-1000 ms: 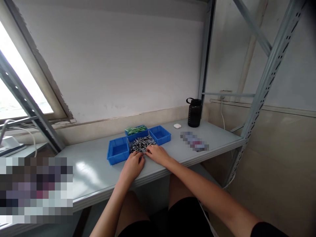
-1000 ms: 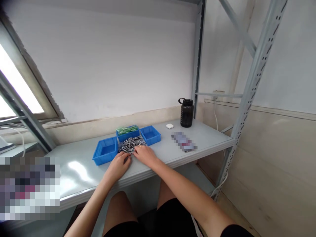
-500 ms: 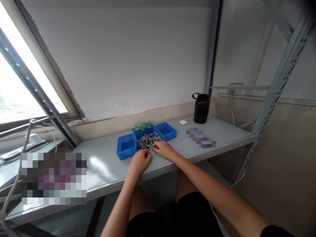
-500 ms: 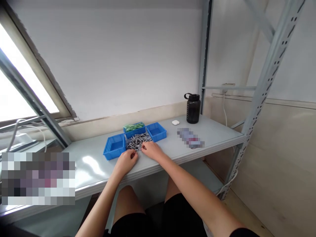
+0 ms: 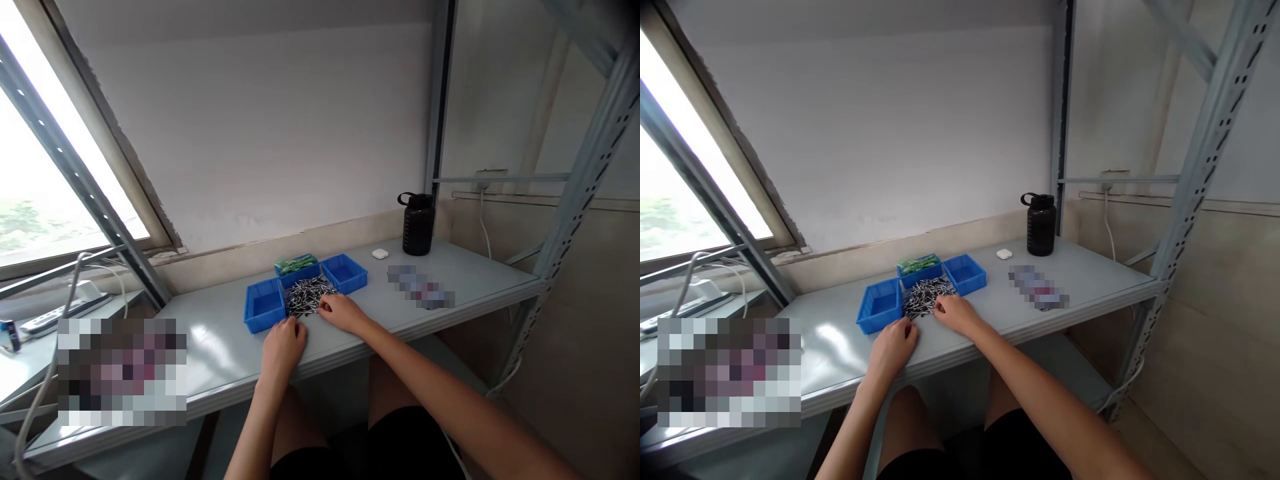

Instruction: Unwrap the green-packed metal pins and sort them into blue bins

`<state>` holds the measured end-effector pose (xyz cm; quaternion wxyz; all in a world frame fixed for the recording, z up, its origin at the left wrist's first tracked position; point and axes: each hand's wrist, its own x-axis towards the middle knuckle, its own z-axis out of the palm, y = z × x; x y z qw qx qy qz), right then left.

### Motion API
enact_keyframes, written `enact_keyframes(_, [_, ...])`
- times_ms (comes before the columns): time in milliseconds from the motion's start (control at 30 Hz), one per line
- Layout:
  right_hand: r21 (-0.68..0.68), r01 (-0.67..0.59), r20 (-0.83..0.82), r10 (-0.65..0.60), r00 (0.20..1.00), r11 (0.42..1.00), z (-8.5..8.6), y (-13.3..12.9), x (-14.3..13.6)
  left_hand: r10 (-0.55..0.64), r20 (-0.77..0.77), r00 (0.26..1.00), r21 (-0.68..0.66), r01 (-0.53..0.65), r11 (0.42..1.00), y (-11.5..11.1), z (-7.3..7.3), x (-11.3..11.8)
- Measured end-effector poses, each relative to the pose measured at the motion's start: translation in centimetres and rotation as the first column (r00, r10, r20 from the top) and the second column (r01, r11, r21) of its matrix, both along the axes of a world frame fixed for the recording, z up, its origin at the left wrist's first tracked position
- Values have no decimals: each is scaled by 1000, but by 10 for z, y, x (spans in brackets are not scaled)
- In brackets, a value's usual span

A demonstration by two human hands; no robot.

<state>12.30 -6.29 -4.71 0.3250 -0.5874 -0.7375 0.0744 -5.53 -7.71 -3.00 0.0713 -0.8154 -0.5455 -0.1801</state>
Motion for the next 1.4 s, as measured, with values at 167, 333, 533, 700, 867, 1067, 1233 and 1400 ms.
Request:
enact_keyframes(167, [12,43,-49,-43,998,999,2,0,0,-169,-37,985,8,169,986,13,2,23])
enact_keyframes(333, [69,70,-106,-62,992,995,1,0,1,-167,1,986,7,167,986,25,0,40])
enact_keyframes(533, [56,49,-93,-44,995,997,-1,0,2,-249,172,953,-28,258,966,25,-6,34])
enact_keyframes(700, [36,57,-67,-55,996,998,-3,1,2,-372,107,922,-60,380,923,23,-8,33])
enact_keyframes(867, [28,40,-28,-39,999,999,-4,2,2,-396,95,913,51,392,918,27,-10,34])
enact_keyframes(1067, [18,22,-103,-20,994,1000,-4,4,3,-385,167,908,38,384,922,30,-11,34])
enact_keyframes(1233, [95,9,-214,11,977,995,-1,2,4,-315,335,888,88,304,949,29,-7,34])
enact_keyframes(1400, [152,-57,-271,97,958,987,0,1,5,-217,526,822,149,162,975,28,-3,33])
